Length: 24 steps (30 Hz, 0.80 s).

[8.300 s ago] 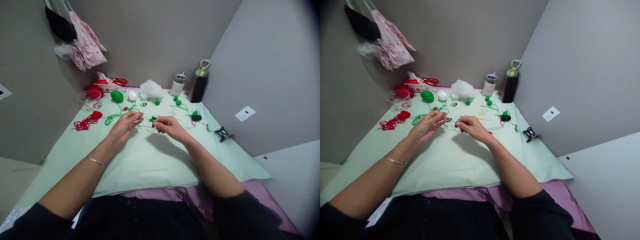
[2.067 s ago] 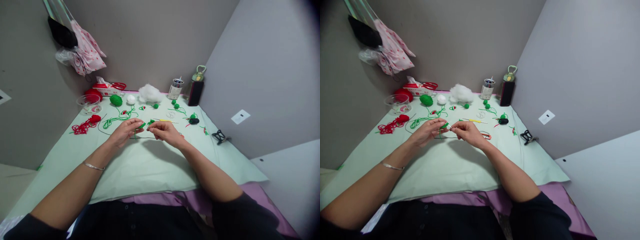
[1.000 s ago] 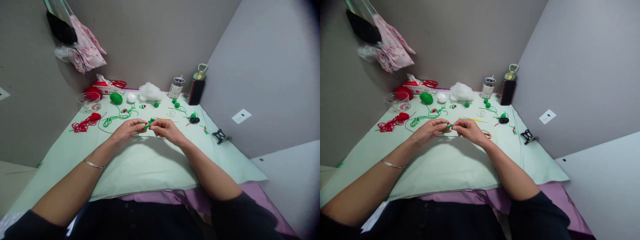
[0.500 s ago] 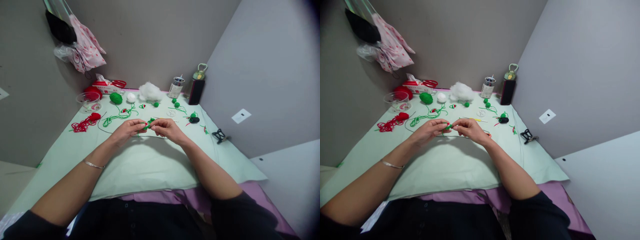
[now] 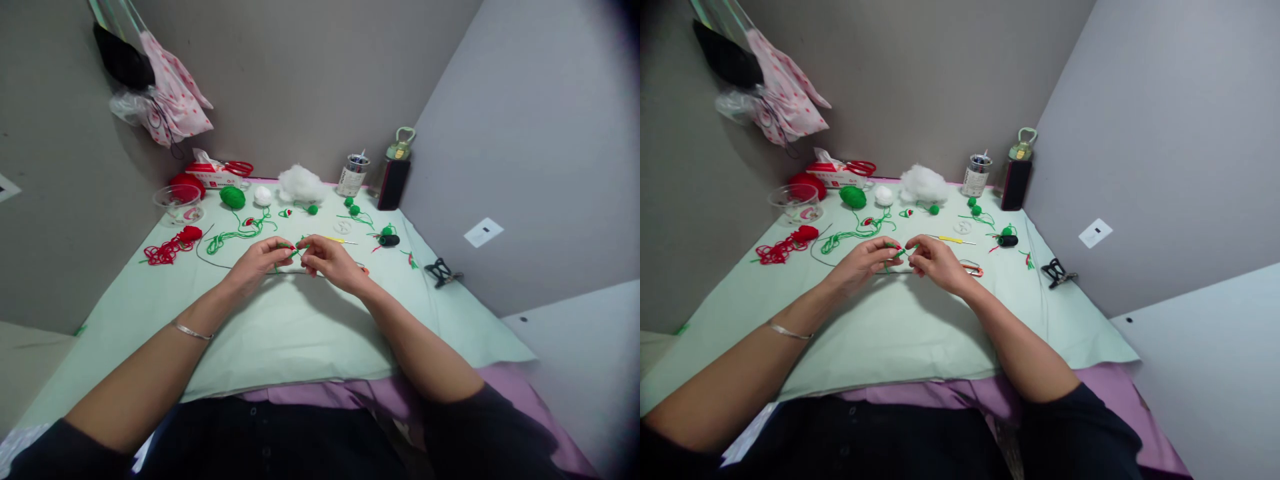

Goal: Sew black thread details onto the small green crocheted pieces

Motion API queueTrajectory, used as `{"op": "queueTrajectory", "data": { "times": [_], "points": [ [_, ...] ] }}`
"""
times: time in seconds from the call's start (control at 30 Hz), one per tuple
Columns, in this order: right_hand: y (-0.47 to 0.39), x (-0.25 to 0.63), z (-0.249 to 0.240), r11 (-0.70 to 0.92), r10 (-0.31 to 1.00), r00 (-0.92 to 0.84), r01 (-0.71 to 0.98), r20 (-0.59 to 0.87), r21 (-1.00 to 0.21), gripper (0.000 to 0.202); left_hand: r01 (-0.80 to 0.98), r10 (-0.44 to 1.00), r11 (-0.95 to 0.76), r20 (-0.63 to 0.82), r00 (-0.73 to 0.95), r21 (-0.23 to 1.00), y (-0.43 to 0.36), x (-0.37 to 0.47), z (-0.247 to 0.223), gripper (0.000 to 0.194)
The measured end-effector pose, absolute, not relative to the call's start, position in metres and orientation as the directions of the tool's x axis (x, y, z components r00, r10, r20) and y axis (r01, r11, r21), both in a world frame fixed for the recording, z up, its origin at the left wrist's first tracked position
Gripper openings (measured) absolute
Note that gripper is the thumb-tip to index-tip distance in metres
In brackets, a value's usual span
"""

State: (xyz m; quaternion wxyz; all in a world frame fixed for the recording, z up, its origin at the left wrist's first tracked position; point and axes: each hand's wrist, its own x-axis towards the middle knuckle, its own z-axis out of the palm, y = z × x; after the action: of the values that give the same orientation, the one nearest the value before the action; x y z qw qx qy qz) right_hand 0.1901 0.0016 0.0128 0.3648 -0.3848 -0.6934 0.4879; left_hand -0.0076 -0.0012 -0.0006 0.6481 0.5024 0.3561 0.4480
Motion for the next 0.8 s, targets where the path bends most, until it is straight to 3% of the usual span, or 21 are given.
{"op": "queueTrajectory", "data": {
  "times": [0.17,0.37,0.47,0.57,0.67,0.8],
  "points": [
    [-0.004,0.189,0.012,0.286,0.872,-0.463,0.218,0.159,-0.933,0.019,-0.124,0.931,0.028,0.02,0.364,0.992,0.0,-0.004,-0.013,0.021],
    [-0.005,0.186,0.011,0.572,0.813,-0.414,0.434,0.41,-0.696,0.012,-0.028,0.941,0.005,0.004,0.339,1.0,0.001,-0.003,-0.017,0.026],
    [-0.005,0.182,0.015,0.521,0.835,-0.371,0.297,0.406,-0.8,0.011,-0.101,0.924,0.027,0.014,0.383,0.994,-0.003,0.0,-0.011,0.021],
    [0.0,0.188,0.025,0.279,0.922,-0.274,-0.021,0.274,-0.96,0.023,-0.218,0.893,0.081,0.026,0.449,0.973,-0.007,-0.001,-0.001,0.018],
    [0.019,0.217,0.034,0.147,0.977,-0.123,-0.205,0.174,-0.968,0.038,-0.255,0.873,0.181,-0.035,0.486,0.95,-0.007,-0.006,0.007,0.018],
    [0.054,0.297,0.034,0.212,0.976,0.1,-0.226,0.194,-0.951,0.042,-0.249,0.862,0.242,-0.09,0.499,0.938,-0.004,-0.015,0.012,0.017]
  ]
}}
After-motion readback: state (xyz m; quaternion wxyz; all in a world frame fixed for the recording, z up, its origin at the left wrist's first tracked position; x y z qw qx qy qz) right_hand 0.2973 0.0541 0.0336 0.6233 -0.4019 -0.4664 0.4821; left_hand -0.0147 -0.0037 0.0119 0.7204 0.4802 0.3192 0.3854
